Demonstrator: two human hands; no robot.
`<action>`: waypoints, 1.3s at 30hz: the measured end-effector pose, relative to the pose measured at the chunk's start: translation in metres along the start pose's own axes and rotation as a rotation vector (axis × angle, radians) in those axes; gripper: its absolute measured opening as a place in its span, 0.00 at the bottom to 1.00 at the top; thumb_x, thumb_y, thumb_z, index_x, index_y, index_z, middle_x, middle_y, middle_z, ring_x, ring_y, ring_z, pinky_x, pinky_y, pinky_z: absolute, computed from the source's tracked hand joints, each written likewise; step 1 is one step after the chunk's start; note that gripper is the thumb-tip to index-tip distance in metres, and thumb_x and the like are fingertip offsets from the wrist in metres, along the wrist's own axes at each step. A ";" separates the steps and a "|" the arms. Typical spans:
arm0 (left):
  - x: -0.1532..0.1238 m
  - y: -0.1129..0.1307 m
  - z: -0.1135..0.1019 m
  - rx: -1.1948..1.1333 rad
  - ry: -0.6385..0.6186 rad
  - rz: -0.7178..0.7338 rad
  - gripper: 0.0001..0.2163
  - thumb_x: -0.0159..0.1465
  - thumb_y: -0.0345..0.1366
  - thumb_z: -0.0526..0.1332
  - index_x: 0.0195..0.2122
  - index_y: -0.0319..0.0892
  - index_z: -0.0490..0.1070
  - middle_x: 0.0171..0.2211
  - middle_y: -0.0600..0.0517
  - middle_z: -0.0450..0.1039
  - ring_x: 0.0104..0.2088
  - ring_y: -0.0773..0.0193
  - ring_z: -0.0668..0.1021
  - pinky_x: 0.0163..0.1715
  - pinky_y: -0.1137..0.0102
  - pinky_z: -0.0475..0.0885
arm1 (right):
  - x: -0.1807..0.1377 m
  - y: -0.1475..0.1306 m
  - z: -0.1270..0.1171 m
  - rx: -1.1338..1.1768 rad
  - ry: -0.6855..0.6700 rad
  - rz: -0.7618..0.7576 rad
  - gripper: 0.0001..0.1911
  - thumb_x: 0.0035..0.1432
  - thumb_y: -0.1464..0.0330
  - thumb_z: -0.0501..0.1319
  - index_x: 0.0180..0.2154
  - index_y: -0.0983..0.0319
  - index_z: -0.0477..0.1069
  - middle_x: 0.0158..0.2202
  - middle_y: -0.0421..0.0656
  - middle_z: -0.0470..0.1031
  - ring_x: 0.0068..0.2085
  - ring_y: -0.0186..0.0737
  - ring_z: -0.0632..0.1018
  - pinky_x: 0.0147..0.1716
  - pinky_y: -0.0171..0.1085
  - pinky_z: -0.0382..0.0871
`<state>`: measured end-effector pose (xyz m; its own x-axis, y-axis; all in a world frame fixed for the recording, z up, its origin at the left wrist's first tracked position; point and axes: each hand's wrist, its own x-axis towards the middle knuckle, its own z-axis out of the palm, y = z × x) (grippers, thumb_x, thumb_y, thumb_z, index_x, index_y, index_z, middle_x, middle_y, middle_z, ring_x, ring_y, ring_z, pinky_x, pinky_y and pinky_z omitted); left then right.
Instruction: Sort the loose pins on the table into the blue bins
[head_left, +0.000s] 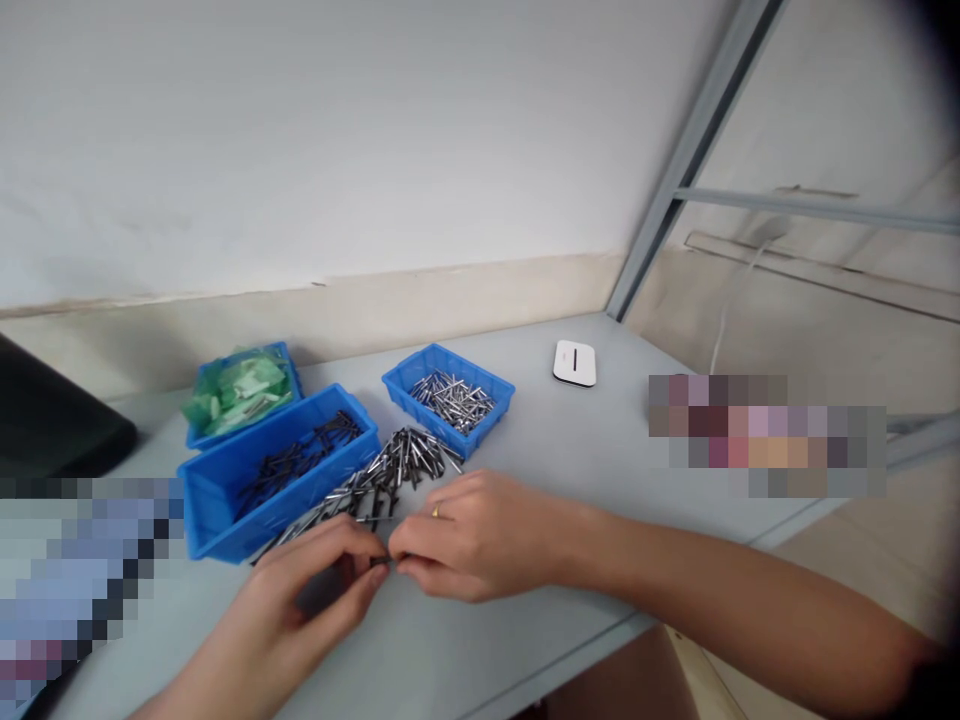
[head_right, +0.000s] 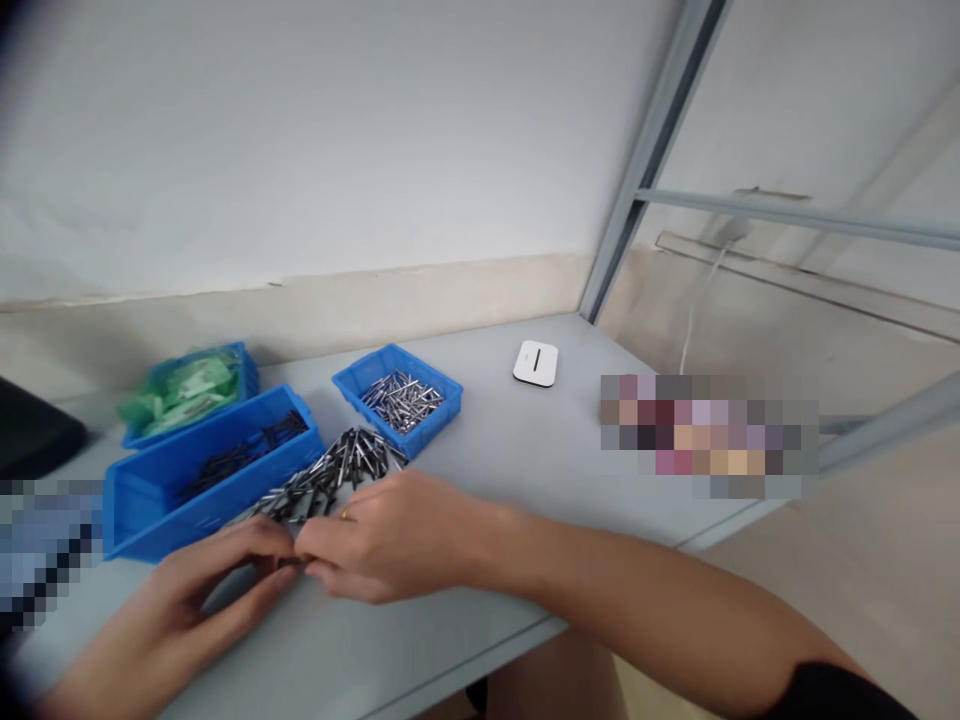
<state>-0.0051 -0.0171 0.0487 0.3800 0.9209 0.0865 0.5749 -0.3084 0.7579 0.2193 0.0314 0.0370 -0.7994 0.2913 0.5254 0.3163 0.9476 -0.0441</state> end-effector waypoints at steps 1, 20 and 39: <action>0.001 -0.002 -0.001 0.001 -0.002 0.006 0.08 0.66 0.41 0.59 0.33 0.48 0.76 0.30 0.54 0.76 0.34 0.62 0.78 0.36 0.75 0.73 | 0.000 0.000 0.000 -0.002 0.007 -0.001 0.12 0.71 0.64 0.50 0.39 0.61 0.69 0.24 0.35 0.73 0.26 0.32 0.73 0.27 0.34 0.60; 0.005 -0.012 -0.007 -0.025 -0.107 0.105 0.06 0.66 0.36 0.61 0.34 0.48 0.78 0.33 0.56 0.79 0.34 0.65 0.80 0.37 0.78 0.73 | 0.002 -0.002 -0.001 0.013 0.168 -0.050 0.11 0.68 0.65 0.55 0.35 0.61 0.71 0.22 0.33 0.70 0.24 0.30 0.70 0.25 0.33 0.60; 0.004 -0.015 -0.002 -0.120 0.025 0.036 0.06 0.64 0.40 0.64 0.31 0.49 0.77 0.30 0.57 0.77 0.32 0.66 0.78 0.34 0.79 0.71 | 0.003 -0.001 -0.004 0.089 0.125 -0.083 0.10 0.66 0.66 0.55 0.38 0.65 0.73 0.26 0.37 0.74 0.27 0.32 0.70 0.29 0.32 0.63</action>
<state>-0.0143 -0.0082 0.0389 0.3798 0.9159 0.1302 0.4697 -0.3122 0.8258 0.2187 0.0308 0.0419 -0.7497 0.1982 0.6314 0.2008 0.9773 -0.0684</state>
